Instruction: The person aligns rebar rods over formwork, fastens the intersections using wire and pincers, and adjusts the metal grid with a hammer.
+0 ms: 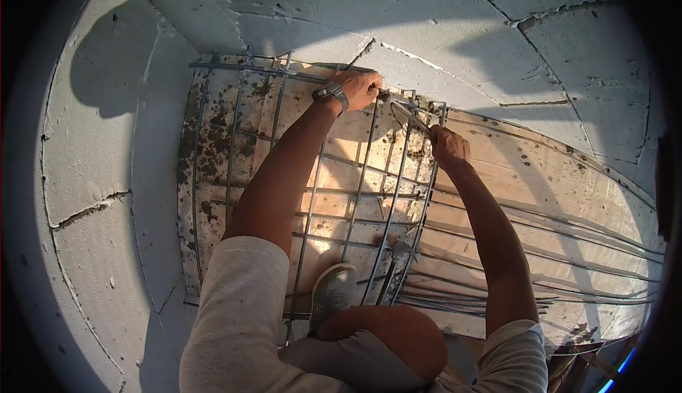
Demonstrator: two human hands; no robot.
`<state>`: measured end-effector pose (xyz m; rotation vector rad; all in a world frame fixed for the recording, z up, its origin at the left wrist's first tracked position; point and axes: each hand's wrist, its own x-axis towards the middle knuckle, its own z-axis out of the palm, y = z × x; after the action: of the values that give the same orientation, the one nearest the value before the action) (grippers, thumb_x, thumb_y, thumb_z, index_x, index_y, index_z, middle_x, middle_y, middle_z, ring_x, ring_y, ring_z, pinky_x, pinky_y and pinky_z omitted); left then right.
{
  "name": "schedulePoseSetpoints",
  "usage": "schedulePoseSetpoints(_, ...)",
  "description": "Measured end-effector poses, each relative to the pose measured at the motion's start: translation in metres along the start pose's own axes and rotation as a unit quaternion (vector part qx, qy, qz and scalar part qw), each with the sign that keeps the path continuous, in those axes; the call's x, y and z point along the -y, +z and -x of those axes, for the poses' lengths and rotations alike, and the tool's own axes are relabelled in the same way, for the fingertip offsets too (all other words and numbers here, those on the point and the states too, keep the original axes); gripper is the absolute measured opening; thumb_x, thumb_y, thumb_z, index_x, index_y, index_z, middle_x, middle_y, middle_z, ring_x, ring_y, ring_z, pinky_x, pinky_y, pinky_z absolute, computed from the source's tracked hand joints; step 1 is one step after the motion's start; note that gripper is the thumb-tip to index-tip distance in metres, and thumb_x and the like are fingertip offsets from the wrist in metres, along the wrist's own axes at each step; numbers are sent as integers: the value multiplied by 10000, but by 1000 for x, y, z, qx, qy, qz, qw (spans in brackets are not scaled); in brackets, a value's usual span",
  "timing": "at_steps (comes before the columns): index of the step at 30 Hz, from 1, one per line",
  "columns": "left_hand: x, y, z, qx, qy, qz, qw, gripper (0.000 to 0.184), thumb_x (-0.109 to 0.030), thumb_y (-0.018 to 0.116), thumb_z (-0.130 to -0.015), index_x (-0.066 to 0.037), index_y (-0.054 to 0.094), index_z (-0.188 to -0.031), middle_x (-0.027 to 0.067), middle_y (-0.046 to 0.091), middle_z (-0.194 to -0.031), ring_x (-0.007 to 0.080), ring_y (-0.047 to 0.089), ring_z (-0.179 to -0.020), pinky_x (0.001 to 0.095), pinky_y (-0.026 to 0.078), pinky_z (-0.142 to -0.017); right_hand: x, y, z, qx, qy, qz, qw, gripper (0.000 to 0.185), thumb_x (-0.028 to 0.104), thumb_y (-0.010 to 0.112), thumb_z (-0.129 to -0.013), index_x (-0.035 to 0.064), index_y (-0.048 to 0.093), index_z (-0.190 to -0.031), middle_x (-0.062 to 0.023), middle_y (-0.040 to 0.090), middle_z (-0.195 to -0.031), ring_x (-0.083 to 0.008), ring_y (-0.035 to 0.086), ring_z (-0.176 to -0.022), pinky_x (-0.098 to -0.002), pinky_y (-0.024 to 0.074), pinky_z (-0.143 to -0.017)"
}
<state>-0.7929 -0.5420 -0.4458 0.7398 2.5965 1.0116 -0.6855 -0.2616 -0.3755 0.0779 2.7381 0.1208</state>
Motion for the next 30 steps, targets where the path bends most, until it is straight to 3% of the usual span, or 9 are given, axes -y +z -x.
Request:
schedulePoseSetpoints(7, 6, -3, -8, 23, -7, -21, 999, 300, -354, 530, -974, -202, 662, -1197, 92, 725, -1138, 290, 701, -1034, 456, 534, -891, 37, -106, 15, 13, -166, 53, 985, 403, 404, 654, -980, 11, 684, -896, -149, 703, -807, -288, 713, -780, -422, 570, -717)
schedulePoseSetpoints(9, -4, -6, -2, 29, -25, -4, 999, 323, -401, 513, -965, -205, 690, -1151, 96, 716, -1147, 305, 695, -1026, 447, 527, -892, 67, -144, 14, 375, 36, -233, 896, 398, 379, 791, -895, 5, 678, -819, -83, 668, -719, -181, 664, -616, -316, 556, -569)
schedulePoseSetpoints(13, 4, 2, -8, 25, -29, 4, 999, 351, -425, 468, -966, -218, 712, -1108, 87, 711, -1144, 305, 671, -1066, 462, 506, -925, 46, -95, 17, 409, 119, -506, 750, 253, 229, 753, -924, 16, 697, -798, -23, 625, -673, -93, 580, -512, -232, 435, -447)
schedulePoseSetpoints(17, 2, -1, -5, 15, -31, 7, 999, 344, -414, 470, -967, -219, 719, -1103, 80, 724, -1120, 309, 679, -1049, 474, 509, -932, 50, -112, 16, 331, 55, -205, 919, 506, 265, 757, -872, -19, 559, -1241, -65, 636, -782, -136, 599, -580, -296, 481, -511)
schedulePoseSetpoints(19, 4, 5, -8, 8, -27, 13, 1000, 347, -413, 476, -981, -205, 710, -1130, 89, 736, -1090, 312, 685, -1037, 470, 513, -925, 50, -121, 15, 193, -77, -24, 978, 601, 323, 715, -870, -29, 484, -1298, -182, 659, -918, -286, 685, -845, -416, 544, -720)
schedulePoseSetpoints(24, 7, 9, -12, 1, -18, -5, 1000, 257, -282, 545, -956, -206, 704, -1143, 69, 735, -1098, 314, 693, -1024, 471, 522, -924, 57, -129, 15, -70, -244, 331, 909, 438, 347, 617, -981, -51, 582, -1161, -215, 704, -939, -313, 722, -920, -495, 552, -856)
schedulePoseSetpoints(27, 0, -1, -4, 4, -25, 7, 1000, 247, -233, 568, -932, -218, 709, -1134, 62, 734, -1106, 311, 695, -1024, 465, 523, -934, 88, -143, 11, 152, -126, 126, 972, 457, 396, 532, -1045, -55, 598, -1018, -184, 682, -778, -258, 728, -761, -459, 589, -703)
schedulePoseSetpoints(28, 1, -1, -4, 1, -24, 10, 1000, 244, -227, 569, -928, -221, 712, -1126, 65, 733, -1108, 311, 694, -1027, 461, 522, -937, 102, -162, 6, 301, -10, 20, 953, 524, 454, 488, -1060, -31, 601, -895, -126, 641, -644, -209, 682, -557, -364, 565, -511)
schedulePoseSetpoints(30, 5, 6, -5, -10, -5, 16, 1000, 242, -226, 567, -922, -241, 717, -1110, 65, 736, -1105, 310, 693, -1028, 460, 523, -935, 83, -149, 2, 326, 42, -142, 934, 543, 471, 501, -1053, -17, 594, -833, -103, 631, -620, -184, 638, -473, -338, 526, -432)
